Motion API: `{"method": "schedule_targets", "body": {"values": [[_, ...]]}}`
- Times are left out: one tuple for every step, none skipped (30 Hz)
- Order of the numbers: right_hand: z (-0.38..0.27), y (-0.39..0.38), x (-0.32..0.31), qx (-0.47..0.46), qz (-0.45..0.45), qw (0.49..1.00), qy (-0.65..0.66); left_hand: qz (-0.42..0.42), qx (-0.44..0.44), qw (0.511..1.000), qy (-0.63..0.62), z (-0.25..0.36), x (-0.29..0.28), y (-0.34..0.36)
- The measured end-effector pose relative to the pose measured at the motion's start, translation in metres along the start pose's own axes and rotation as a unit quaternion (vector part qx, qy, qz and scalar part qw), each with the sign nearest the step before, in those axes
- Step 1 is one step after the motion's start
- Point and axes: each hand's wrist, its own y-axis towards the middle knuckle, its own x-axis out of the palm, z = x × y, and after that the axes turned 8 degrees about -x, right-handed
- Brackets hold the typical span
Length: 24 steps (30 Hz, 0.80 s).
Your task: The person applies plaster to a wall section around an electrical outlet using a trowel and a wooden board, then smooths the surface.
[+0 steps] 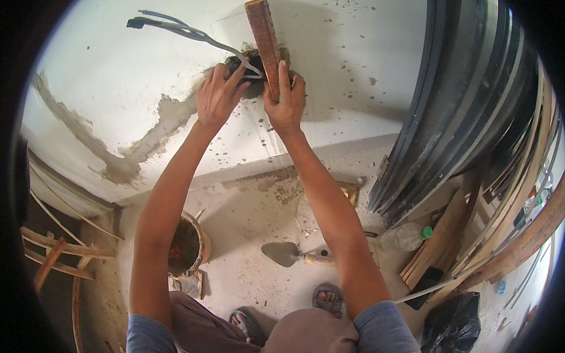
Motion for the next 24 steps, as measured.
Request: {"method": "schedule_targets", "body": {"values": [[0.000,0.000,0.000,-0.016,0.003,1.000,-0.010,-0.005,-0.004,1.000,-0.007,0.001,-0.002,0.000],[0.000,0.000,0.001,-0.020,0.007,1.000,-0.012,-0.011,-0.009,1.000,-0.014,0.003,-0.003,-0.001],[0.001,0.000,0.001,-0.024,0.011,1.000,-0.014,-0.009,-0.010,1.000,-0.012,0.003,-0.002,-0.001],[0.000,0.002,0.000,-0.027,0.016,0.999,-0.016,-0.008,-0.011,1.000,-0.010,0.003,-0.001,-0.001],[-0.001,0.003,0.000,-0.024,0.014,1.000,-0.003,-0.007,-0.011,1.000,-0.009,0.003,0.000,-0.001],[-0.001,0.005,0.000,-0.020,0.012,1.000,0.010,-0.013,-0.018,1.000,-0.003,0.004,0.000,-0.002],[-0.002,0.003,0.000,-0.016,0.009,1.000,0.022,-0.019,-0.025,0.999,0.003,0.005,0.000,-0.003],[-0.002,0.002,-0.001,-0.009,-0.003,0.999,0.031,-0.026,-0.032,0.999,0.008,0.005,-0.001,-0.004],[-0.003,0.000,-0.002,-0.002,-0.015,0.999,0.040,-0.028,-0.034,0.999,0.011,0.006,-0.001,-0.005],[-0.002,0.000,-0.003,0.003,-0.026,0.998,0.049,-0.027,-0.036,0.999,0.013,0.006,-0.001,-0.005],[-0.001,-0.001,-0.003,-0.018,-0.009,0.998,0.051,-0.027,-0.038,0.999,0.016,0.007,-0.001,-0.004],[-0.002,-0.004,-0.004,-0.039,0.008,0.998,0.054,-0.027,-0.036,0.999,0.012,0.007,-0.001,-0.004],[-0.001,-0.006,-0.006,-0.059,0.025,0.996,0.056,-0.027,-0.033,0.999,0.008,0.009,-0.001,-0.004],[0.002,-0.005,-0.005,-0.048,-0.001,0.997,0.053,-0.027,-0.031,0.999,0.004,0.010,0.000,-0.004],[0.006,-0.002,-0.003,-0.037,-0.027,0.998,0.049,-0.023,-0.031,0.999,0.009,0.011,0.000,-0.002],[0.005,-0.001,-0.002,-0.024,-0.054,0.997,0.046,-0.020,-0.032,0.999,0.016,0.008,0.000,-0.002],[0.002,-0.003,-0.003,-0.015,-0.055,0.997,0.054,-0.018,-0.032,0.999,0.022,0.006,0.000,-0.002],[-0.001,-0.006,-0.006,-0.006,-0.057,0.996,0.063,-0.023,-0.033,0.999,0.024,0.005,0.000,-0.005],[-0.001,-0.007,-0.007,0.000,-0.056,0.996,0.070,-0.026,-0.033,0.999,0.025,0.006,0.000,-0.005],[0.000,-0.008,-0.004,-0.001,-0.053,0.996,0.071,-0.028,-0.033,0.999,0.027,0.005,0.001,-0.005],[0.000,-0.008,0.000,-0.002,-0.051,0.996,0.072,-0.020,-0.032,0.999,0.025,0.004,0.002,-0.004],[-0.001,-0.011,0.001,0.001,-0.050,0.996,0.073,-0.015,-0.030,0.999,0.023,0.004,0.004,-0.006],[0.000,-0.013,0.001,-0.002,-0.054,0.996,0.071,-0.011,-0.028,0.999,0.020,0.003,0.006,-0.008],[0.002,-0.016,0.000,-0.006,-0.058,0.996,0.067,-0.010,-0.029,0.999,0.016,0.002,0.008,-0.011]]}}
